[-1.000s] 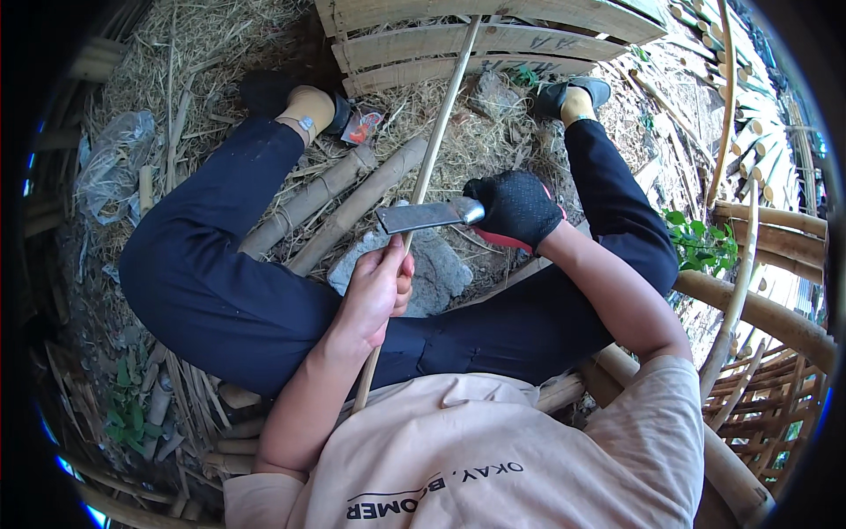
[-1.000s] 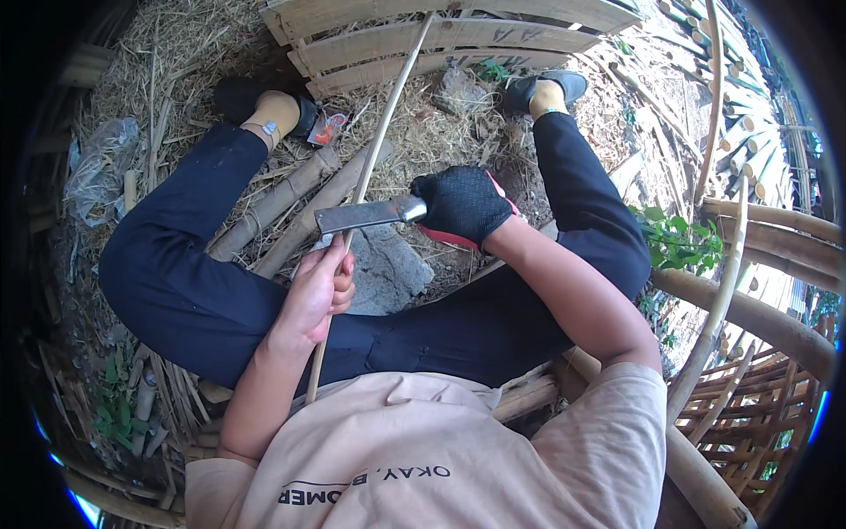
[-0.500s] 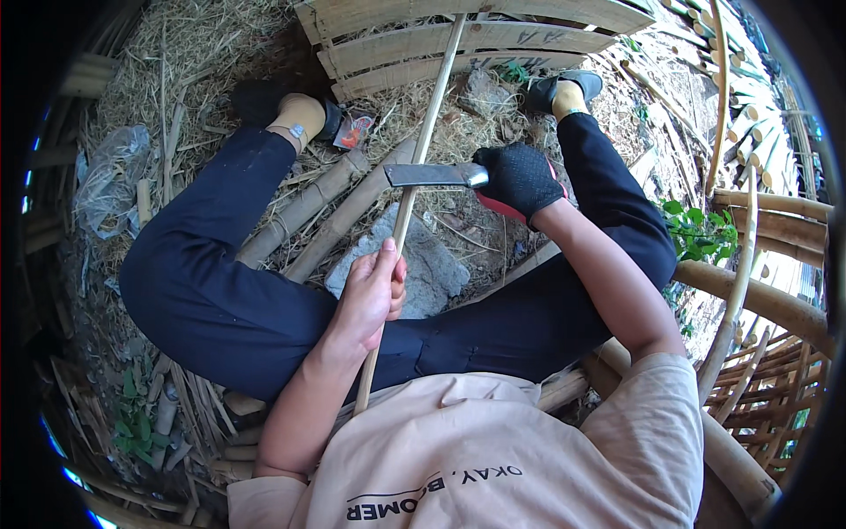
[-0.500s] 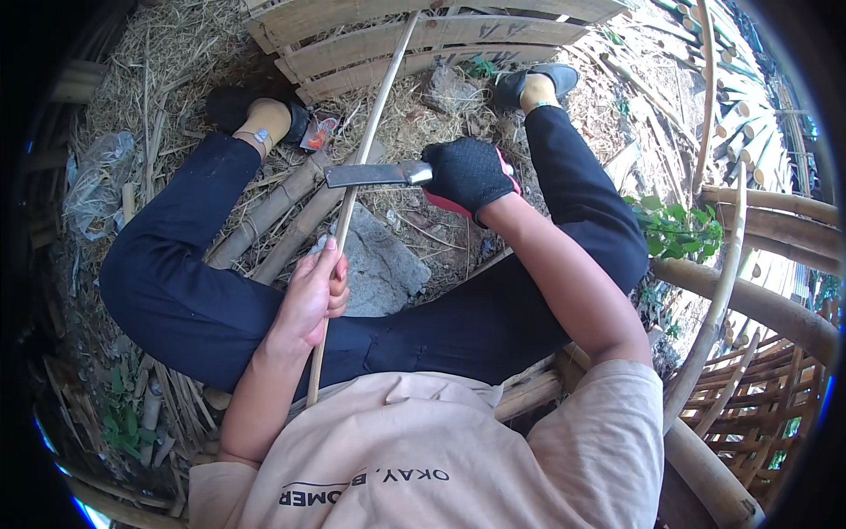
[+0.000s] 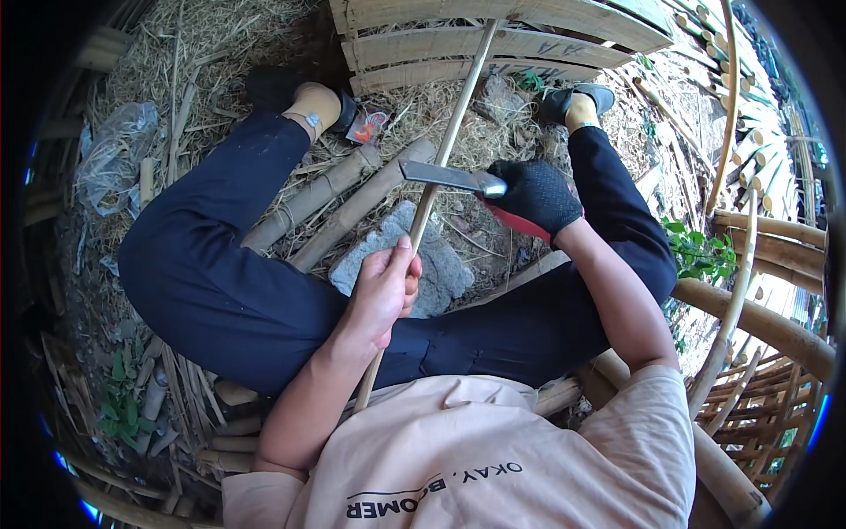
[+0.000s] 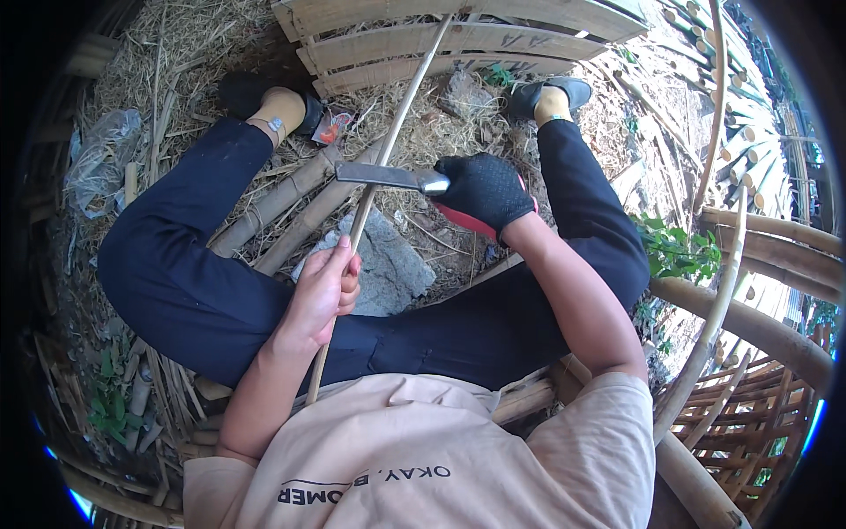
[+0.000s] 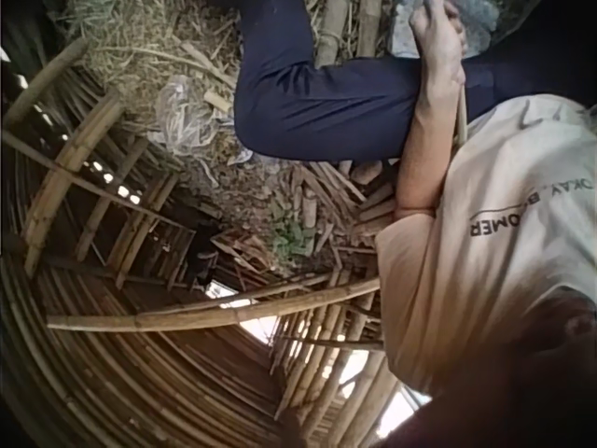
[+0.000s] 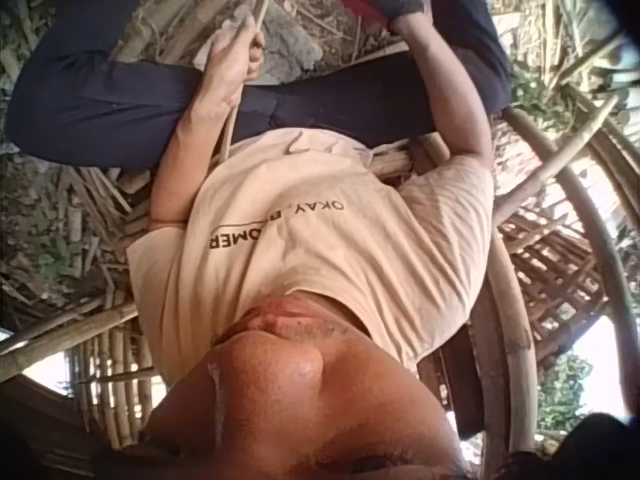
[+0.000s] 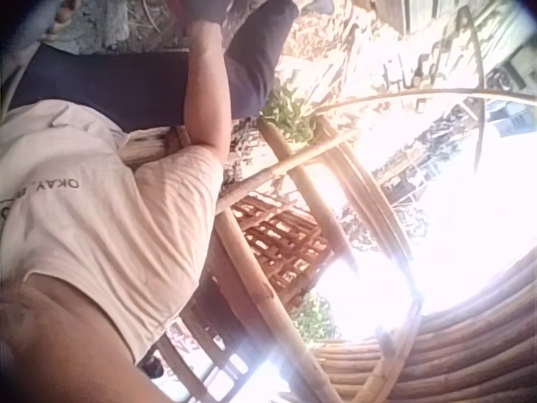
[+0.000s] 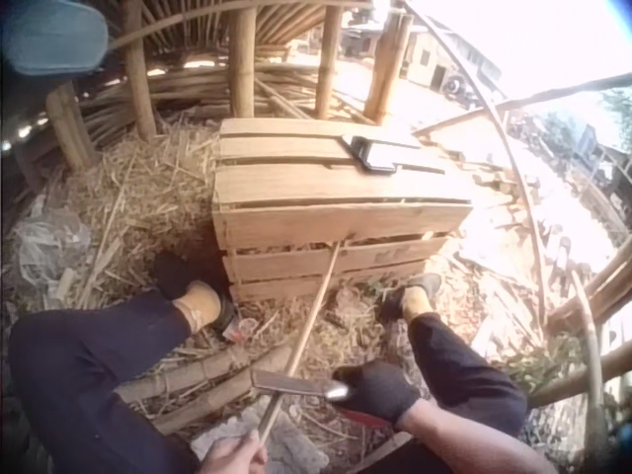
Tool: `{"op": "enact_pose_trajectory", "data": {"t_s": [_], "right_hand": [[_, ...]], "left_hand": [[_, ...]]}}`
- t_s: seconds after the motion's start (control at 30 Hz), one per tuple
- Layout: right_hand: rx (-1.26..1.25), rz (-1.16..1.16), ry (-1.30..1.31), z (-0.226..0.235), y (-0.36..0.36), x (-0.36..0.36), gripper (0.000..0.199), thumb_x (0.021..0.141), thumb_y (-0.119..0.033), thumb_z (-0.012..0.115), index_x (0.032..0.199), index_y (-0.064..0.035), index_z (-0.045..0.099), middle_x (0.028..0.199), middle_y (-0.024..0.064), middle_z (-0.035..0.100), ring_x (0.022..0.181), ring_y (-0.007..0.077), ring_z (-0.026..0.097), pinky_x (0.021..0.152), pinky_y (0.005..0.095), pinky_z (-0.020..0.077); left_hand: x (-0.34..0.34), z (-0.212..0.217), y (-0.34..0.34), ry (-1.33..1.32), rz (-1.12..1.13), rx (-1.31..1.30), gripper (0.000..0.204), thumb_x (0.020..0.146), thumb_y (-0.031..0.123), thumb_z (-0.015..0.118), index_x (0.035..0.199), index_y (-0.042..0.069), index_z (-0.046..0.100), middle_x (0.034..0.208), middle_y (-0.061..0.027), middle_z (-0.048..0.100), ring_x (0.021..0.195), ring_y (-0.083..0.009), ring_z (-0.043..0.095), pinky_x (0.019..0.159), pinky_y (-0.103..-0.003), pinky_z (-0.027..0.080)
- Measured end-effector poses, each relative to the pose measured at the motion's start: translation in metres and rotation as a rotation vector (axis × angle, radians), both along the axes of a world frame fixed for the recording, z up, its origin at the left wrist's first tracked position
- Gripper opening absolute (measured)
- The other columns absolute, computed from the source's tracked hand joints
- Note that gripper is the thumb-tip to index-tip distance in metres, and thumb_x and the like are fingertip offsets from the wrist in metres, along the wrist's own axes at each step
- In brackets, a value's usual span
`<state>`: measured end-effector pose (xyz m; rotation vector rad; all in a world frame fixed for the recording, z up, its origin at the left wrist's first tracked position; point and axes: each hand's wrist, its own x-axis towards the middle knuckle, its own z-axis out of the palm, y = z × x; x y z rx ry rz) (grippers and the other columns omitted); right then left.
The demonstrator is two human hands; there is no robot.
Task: The person scrapes a bamboo stick with a metal tool held in a gloved hand.
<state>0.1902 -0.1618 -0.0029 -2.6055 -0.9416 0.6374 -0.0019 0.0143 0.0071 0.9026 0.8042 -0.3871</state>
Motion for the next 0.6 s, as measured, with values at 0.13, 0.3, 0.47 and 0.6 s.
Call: {"op": "enact_pose_trajectory", "data": {"t_s": [0.13,0.3,0.47,0.6], "right_hand": [[-0.009,0.125,0.053,-0.002,0.015,-0.025,0.027,0.08,-0.036,0.068,0.095,-0.0136,0.072,0.083,0.0167,0.071,0.082,0.0375,0.069,0.077,0.0462,0.0549],[-0.11,0.157,0.029,-0.003,0.018,-0.021,0.027,0.081,-0.037,0.068,0.094,-0.014,0.071,0.082,0.0183,0.07,0.081,0.0392,0.068,0.075,0.0475,0.0545],[-0.077,0.061,-0.033,-0.017,0.013,-0.008,0.025,0.082,-0.035,0.066,0.094,-0.0138,0.071,0.081,0.018,0.07,0.08,0.0391,0.068,0.075,0.0472,0.0545],[-0.119,-0.008,-0.106,-0.016,0.001,0.021,0.026,0.08,-0.034,0.068,0.094,-0.0131,0.073,0.085,0.0179,0.071,0.08,0.039,0.068,0.076,0.0478,0.0542]], "left_hand": [[0.002,0.0,-0.002,0.026,-0.018,0.065,0.041,0.107,0.041,0.04,0.08,0.012,0.047,0.054,0.0117,0.027,0.04,0.0002,0.022,0.036,-0.02,0.015],[0.0,-0.008,-0.002,-0.006,-0.056,0.094,0.043,0.108,0.043,0.038,0.079,0.013,0.046,0.054,0.0113,0.028,0.039,0.0002,0.022,0.036,-0.021,0.015],[0.0,-0.007,-0.003,0.002,-0.058,0.087,0.043,0.108,0.044,0.037,0.078,0.013,0.046,0.054,0.0109,0.028,0.039,-0.0002,0.021,0.036,-0.021,0.014],[0.0,-0.008,-0.003,-0.012,-0.066,0.086,0.043,0.108,0.043,0.037,0.078,0.013,0.046,0.054,0.0106,0.028,0.039,-0.0003,0.021,0.036,-0.021,0.015]]}}
